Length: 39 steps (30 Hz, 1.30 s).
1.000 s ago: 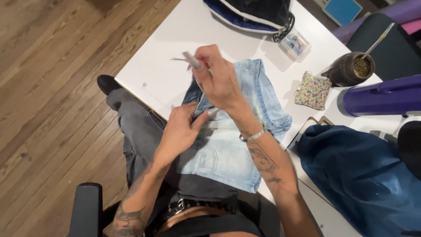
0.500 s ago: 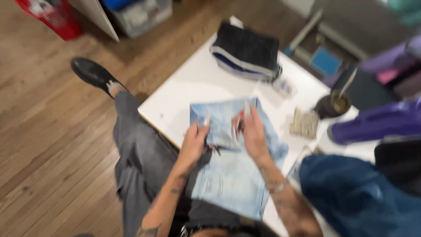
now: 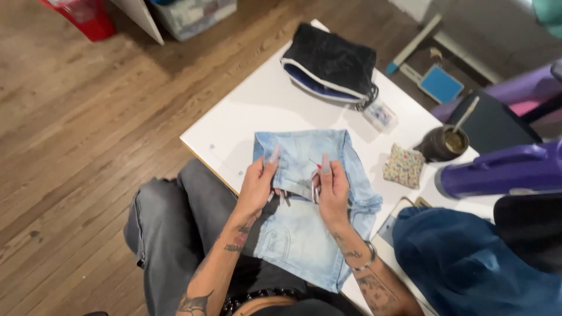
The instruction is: Distressing denim shorts by using a seam ripper to loosen threads and pulling them out by hand.
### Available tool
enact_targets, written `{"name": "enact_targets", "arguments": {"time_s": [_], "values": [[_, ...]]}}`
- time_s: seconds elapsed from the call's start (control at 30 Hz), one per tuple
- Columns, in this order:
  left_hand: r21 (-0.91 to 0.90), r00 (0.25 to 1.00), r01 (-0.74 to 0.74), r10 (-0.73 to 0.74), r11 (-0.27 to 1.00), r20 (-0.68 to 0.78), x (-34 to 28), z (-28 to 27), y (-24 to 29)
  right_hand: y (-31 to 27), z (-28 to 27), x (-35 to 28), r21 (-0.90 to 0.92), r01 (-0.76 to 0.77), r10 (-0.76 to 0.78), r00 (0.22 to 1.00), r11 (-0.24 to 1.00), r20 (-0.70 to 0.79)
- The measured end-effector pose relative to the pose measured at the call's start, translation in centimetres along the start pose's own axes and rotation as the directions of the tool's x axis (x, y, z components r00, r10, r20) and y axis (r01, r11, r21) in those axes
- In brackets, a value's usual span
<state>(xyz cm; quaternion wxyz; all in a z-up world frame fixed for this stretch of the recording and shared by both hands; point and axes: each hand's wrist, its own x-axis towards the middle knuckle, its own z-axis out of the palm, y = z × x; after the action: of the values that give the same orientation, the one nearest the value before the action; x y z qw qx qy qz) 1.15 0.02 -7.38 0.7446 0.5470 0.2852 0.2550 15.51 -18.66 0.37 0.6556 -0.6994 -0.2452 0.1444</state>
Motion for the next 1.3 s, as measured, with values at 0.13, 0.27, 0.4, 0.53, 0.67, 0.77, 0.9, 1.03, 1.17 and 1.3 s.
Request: {"name": "enact_targets", "arguments": {"time_s": [0.13,0.27,0.4,0.53,0.67,0.77,0.9,1.03,1.17,1.3], "values": [[-0.029,0.995,0.026,-0.028,0.999,-0.091,-6.1,5.5,11.2,-1.6,0.1,-1.1,-0.089,0.101,-0.1,0.995,0.991,0.02],[0.088,0.996,-0.034,0.041,0.996,-0.082,-2.8,4.7,8.6,-1.6,0.7,-0.4,-0.142,0.136,-0.129,0.99,0.98,0.06],[0.119,0.987,-0.092,0.106,0.989,-0.117,-2.1,4.7,6.7,-2.2,-0.1,-0.6,-0.078,0.08,-0.072,0.992,0.994,0.108],[0.149,0.979,-0.092,0.116,0.985,-0.166,-1.3,1.8,6.4,-2.5,-0.4,-0.2,0.087,0.024,-0.028,0.998,0.996,0.054],[0.301,0.951,-0.089,0.171,0.95,-0.258,-3.2,0.7,10.1,-6.4,2.1,0.1,0.156,0.04,-0.052,0.996,0.987,0.073],[0.341,0.949,-0.107,0.198,0.934,-0.245,-1.2,0.9,12.9,-8.5,6.9,2.9,0.224,0.035,-0.05,0.997,0.974,0.061],[0.316,0.98,-0.068,0.123,0.946,-0.158,0.6,1.1,14.3,-4.1,9.4,6.3,0.061,0.041,-0.047,0.994,0.997,0.1],[0.398,0.997,0.078,-0.073,0.914,-0.027,4.0,-0.4,11.8,-0.8,8.6,5.0,-0.065,-0.031,0.038,0.993,0.997,0.114],[0.562,0.989,0.034,-0.107,0.827,0.098,3.2,-0.3,14.4,-1.6,8.1,3.9,-0.034,0.011,-0.006,0.991,0.999,0.134],[0.45,0.991,0.016,-0.073,0.893,0.111,2.3,-1.9,11.3,-1.1,7.3,3.8,-0.018,0.044,-0.042,0.993,0.999,0.109]]}}
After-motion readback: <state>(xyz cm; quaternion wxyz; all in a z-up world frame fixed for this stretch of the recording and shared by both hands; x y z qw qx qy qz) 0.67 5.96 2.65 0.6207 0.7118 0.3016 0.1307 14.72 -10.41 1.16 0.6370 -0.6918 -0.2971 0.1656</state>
